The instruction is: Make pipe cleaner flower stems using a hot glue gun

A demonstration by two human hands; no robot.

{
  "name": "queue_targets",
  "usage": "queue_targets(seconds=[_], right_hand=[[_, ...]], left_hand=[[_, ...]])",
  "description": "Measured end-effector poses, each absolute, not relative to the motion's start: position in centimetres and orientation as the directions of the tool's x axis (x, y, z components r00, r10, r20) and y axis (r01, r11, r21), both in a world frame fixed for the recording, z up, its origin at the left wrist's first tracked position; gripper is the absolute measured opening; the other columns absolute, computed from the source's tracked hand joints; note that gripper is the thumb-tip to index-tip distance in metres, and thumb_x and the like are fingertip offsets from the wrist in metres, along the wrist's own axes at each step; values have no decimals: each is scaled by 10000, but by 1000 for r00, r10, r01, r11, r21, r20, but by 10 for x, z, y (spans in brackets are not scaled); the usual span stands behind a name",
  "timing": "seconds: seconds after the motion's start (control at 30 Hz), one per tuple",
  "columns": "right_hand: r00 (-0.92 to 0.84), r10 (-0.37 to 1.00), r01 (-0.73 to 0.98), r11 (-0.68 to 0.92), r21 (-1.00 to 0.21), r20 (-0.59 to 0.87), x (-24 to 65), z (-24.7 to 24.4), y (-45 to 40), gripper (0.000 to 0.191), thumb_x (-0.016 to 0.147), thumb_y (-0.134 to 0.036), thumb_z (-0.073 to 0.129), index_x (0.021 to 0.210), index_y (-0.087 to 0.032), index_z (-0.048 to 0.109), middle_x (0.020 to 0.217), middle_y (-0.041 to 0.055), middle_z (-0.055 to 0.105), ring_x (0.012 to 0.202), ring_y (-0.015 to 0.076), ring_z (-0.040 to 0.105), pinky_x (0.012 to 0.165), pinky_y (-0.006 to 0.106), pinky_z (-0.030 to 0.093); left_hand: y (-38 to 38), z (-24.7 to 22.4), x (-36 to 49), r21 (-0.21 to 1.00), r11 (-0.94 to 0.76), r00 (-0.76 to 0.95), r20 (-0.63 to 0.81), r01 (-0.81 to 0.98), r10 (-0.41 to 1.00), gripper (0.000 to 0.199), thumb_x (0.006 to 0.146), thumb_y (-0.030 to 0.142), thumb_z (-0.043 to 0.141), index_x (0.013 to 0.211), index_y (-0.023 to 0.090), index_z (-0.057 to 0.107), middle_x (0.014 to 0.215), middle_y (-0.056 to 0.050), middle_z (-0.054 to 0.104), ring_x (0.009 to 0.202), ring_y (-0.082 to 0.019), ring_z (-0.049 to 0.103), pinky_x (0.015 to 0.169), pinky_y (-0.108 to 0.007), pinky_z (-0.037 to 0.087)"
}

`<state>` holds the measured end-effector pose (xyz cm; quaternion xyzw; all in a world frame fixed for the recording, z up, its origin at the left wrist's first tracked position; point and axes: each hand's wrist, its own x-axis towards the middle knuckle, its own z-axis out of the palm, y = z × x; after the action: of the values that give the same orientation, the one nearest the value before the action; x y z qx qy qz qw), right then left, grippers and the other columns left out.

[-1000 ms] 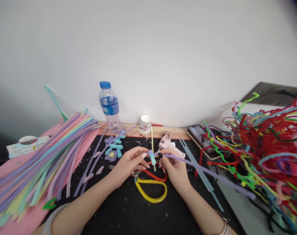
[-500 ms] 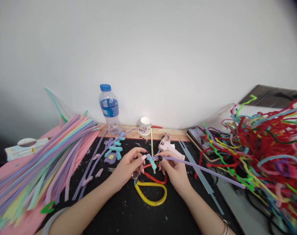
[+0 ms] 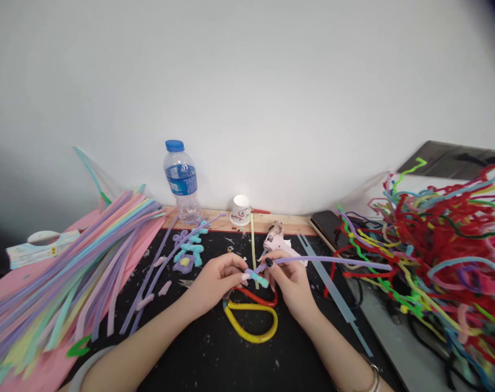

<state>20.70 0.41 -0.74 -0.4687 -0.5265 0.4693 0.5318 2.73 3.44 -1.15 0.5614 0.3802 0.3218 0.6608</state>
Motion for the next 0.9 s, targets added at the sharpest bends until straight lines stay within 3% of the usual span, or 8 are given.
queue_targets(seconds=[0.13, 0.4, 0.53, 0.7, 0.9], right_hand=[[39, 993, 2, 113, -994, 113, 206, -7, 5, 250, 811, -435, 591, 837, -187, 582, 523, -45, 493, 414, 96, 423, 389, 218, 340], [12, 991, 52, 132, -990, 132, 208, -10, 5, 235, 849, -422, 545, 842, -188, 566, 527, -46, 491, 416, 102, 424, 401, 224, 347], [93, 951, 325, 250, -912, 294, 217, -9, 7, 212, 902, -351, 457, 942, -194, 594, 697, 16, 581, 579, 153, 528, 543, 274, 429], [137, 862, 747, 234, -622, 488, 232, -9, 15, 206, 821, -249, 528, 1011, -183, 574, 993, 108, 617, 944, 272, 534, 833, 414, 410], [110, 870, 826, 189, -531, 481, 245, -14, 22, 312, 874, -361, 443, 1117, -194, 542, 1148, 108, 582, 1066, 278, 496, 902, 433, 370]], left_hand=[[32, -10, 29, 986, 166, 520, -134, -15, 844, 146, 717, 228, 688, 789, 159, 581, 734, -3, 662, 704, -145, 629, 687, -262, 478], [33, -10, 30, 985, 171, 540, -134, -19, 831, 132, 728, 211, 677, 791, 157, 574, 732, -6, 658, 716, -147, 629, 684, -268, 486], [33, -5, 29, 982, 189, 498, -158, -11, 853, 130, 730, 214, 674, 763, 154, 564, 698, -6, 665, 677, -140, 631, 661, -259, 485], [32, -2, 28, 969, 245, 398, -211, -34, 892, 138, 742, 247, 668, 751, 150, 571, 688, -7, 666, 661, -122, 619, 649, -233, 486], [34, -14, 27, 943, 273, 327, -201, -190, 923, 174, 720, 269, 713, 769, 156, 590, 743, 11, 644, 680, -94, 614, 684, -211, 503]])
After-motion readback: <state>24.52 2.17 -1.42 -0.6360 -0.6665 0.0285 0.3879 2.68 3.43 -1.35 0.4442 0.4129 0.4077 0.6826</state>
